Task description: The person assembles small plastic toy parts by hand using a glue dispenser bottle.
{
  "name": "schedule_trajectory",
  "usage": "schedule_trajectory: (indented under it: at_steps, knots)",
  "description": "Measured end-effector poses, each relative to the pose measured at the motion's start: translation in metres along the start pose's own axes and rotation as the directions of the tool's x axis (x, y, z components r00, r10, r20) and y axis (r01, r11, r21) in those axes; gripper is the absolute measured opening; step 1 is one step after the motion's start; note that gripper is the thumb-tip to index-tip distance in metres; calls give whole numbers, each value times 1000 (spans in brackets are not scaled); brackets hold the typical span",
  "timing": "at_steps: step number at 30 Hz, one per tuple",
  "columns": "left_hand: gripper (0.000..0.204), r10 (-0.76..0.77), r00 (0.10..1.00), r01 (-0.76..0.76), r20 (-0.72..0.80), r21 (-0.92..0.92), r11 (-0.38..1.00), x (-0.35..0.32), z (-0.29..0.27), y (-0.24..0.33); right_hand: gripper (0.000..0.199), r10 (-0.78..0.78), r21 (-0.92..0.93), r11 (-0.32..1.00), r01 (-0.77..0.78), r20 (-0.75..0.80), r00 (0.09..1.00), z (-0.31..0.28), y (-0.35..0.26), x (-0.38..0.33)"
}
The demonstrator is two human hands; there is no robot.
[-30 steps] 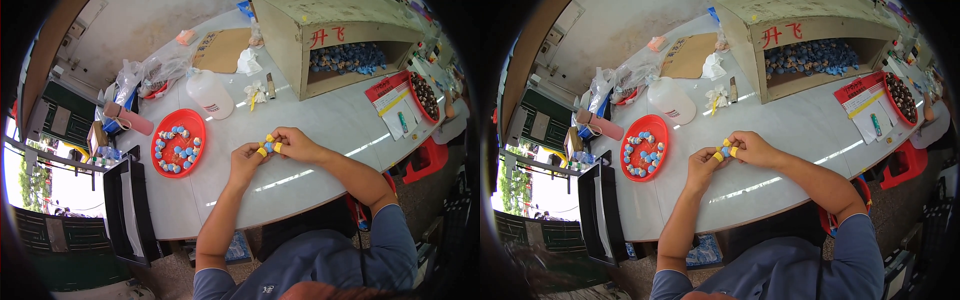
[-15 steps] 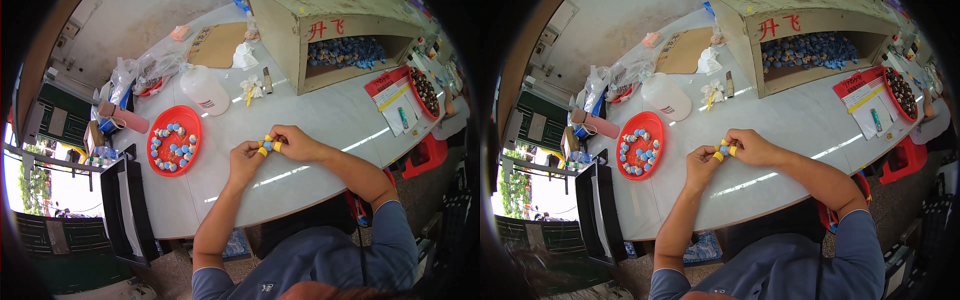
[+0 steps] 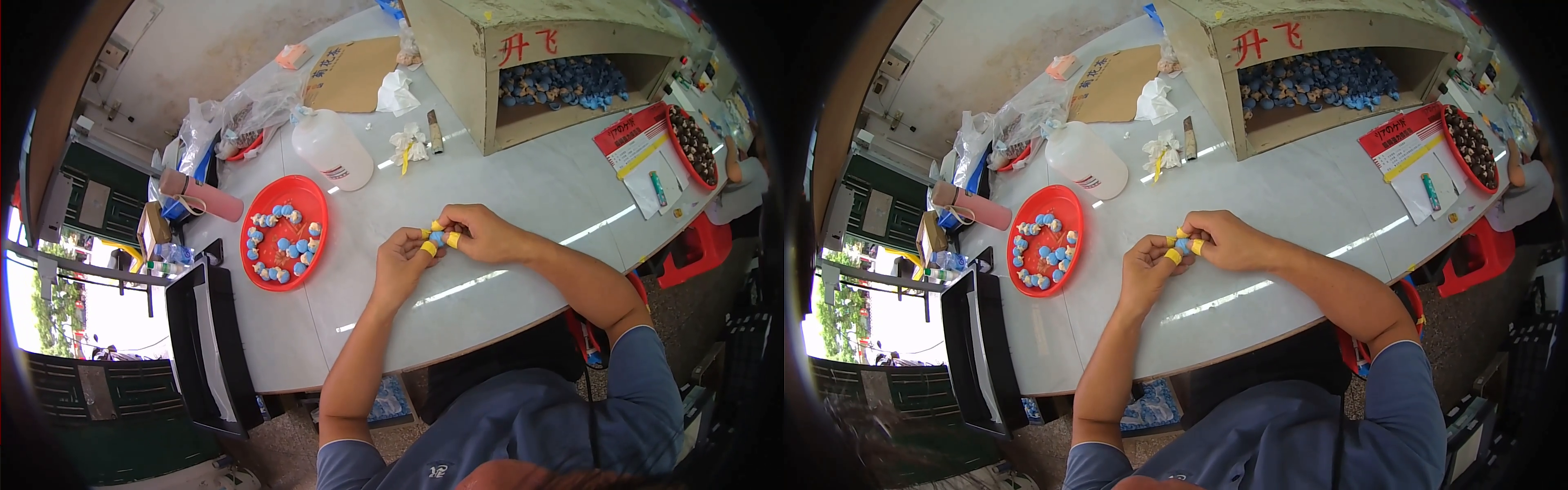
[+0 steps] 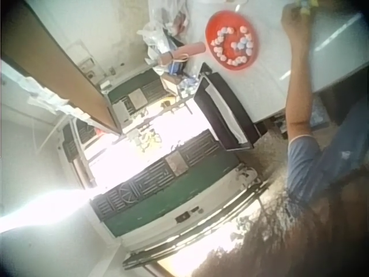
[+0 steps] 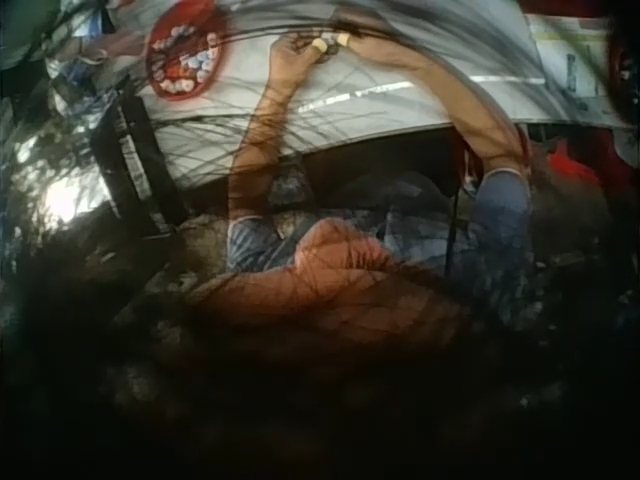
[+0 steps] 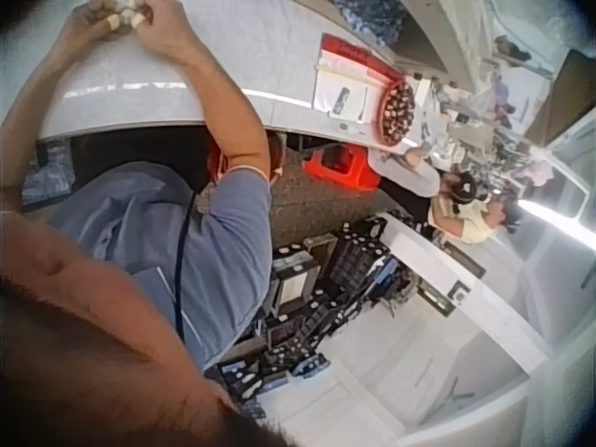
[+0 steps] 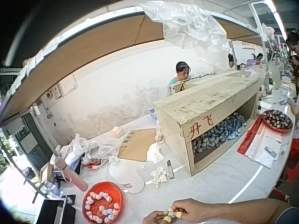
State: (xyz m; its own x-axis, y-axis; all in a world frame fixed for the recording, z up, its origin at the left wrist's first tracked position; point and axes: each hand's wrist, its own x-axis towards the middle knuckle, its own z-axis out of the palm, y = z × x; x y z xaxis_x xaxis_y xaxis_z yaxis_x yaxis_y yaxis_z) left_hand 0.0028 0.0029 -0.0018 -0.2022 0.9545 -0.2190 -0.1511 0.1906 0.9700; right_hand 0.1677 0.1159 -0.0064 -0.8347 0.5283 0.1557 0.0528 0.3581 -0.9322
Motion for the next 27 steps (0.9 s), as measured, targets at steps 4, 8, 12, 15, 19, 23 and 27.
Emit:
schedule_trajectory:
  at_steps: [4,8,12,15,19,23,27]
  knots:
    - [20,-1,1000,1,4,27,1000,0,1,-1,12,21,34,999,-21,-4,1000,2,5,0]
    - [20,9,1000,-9,-5,-13,1000,2,-1,-1,16,59,104,993,-60,13,998,3,8,2]
    - [23,-4,1000,4,-19,-16,1000,2,1,-1,17,69,157,985,-74,38,997,2,11,3]
    - [23,-13,1000,12,-13,-3,1000,1,1,-1,17,78,157,984,-83,33,996,2,11,2]
    - [22,-14,1000,14,-17,25,1000,4,-1,-2,18,109,179,977,-115,43,993,0,8,4]
    - [22,3,1000,-3,-15,10,1000,4,-2,-3,18,125,159,978,-134,65,990,-2,5,6]
    - [22,5,1000,-5,-30,-14,1000,3,-2,-1,18,158,218,961,-172,83,984,-3,7,6]
